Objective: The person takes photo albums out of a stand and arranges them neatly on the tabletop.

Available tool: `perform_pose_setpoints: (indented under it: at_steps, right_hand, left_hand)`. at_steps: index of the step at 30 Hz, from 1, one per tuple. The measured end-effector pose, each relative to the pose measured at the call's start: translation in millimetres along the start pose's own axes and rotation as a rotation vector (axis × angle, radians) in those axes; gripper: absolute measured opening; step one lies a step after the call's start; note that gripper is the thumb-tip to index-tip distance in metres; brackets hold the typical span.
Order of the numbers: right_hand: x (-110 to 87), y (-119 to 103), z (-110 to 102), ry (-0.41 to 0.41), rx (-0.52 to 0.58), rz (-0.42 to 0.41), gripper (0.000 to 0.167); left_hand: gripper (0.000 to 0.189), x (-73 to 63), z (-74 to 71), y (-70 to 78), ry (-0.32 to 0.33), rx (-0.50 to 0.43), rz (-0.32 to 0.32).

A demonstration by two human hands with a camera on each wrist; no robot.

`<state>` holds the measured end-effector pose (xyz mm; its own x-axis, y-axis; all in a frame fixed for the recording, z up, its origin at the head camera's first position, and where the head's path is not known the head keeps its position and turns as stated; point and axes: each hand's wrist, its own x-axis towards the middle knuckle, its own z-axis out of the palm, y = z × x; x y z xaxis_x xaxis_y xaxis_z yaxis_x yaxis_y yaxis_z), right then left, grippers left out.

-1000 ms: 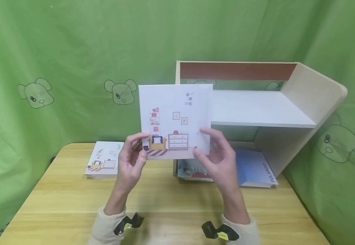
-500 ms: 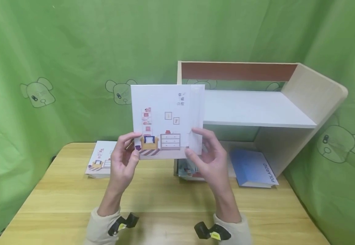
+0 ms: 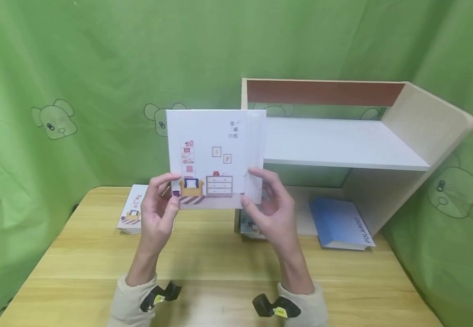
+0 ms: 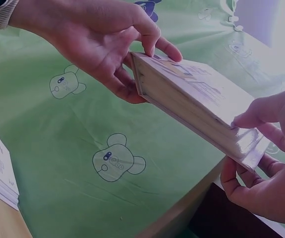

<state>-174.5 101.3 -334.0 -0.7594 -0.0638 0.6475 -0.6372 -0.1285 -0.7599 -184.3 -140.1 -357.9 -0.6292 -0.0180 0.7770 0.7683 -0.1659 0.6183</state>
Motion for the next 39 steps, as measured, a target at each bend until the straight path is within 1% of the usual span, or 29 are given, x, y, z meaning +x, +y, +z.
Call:
perform_pose_setpoints:
  at_steps: [4, 16, 24, 33, 39]
  right_hand:
    - [1.6, 2.1, 4.6, -0.005, -0.001, -0.014, 0.060]
    - [4.0, 12.0, 17.9, -0.037, 0.014, -0.020, 0.060]
    - [7.0, 14.9, 25.0, -0.028, 0.024, -0.021, 0.061]
    - [9.1, 23.8, 28.1, -0.017, 0.041, -0.007, 0.061]
    - [10.6, 29.0, 31.5, -0.015, 0.058, 0.000, 0.060]
  left_hand:
    - [0.046, 1.1, -3.8, 1.7, 0.010, 0.001, -0.001]
    - [0.044, 0.1, -18.4, 6.3, 0.053, 0.034, -0.032]
    - [0.046, 2.8, -23.3, 9.0, 0.064, 0.048, -0.037]
    - [0.047, 3.5, -26.6, 3.2, 0.060, 0.049, -0.053]
    - [0.047, 4.1, -29.7, 1.6, 0.074, 0.051, -0.076]
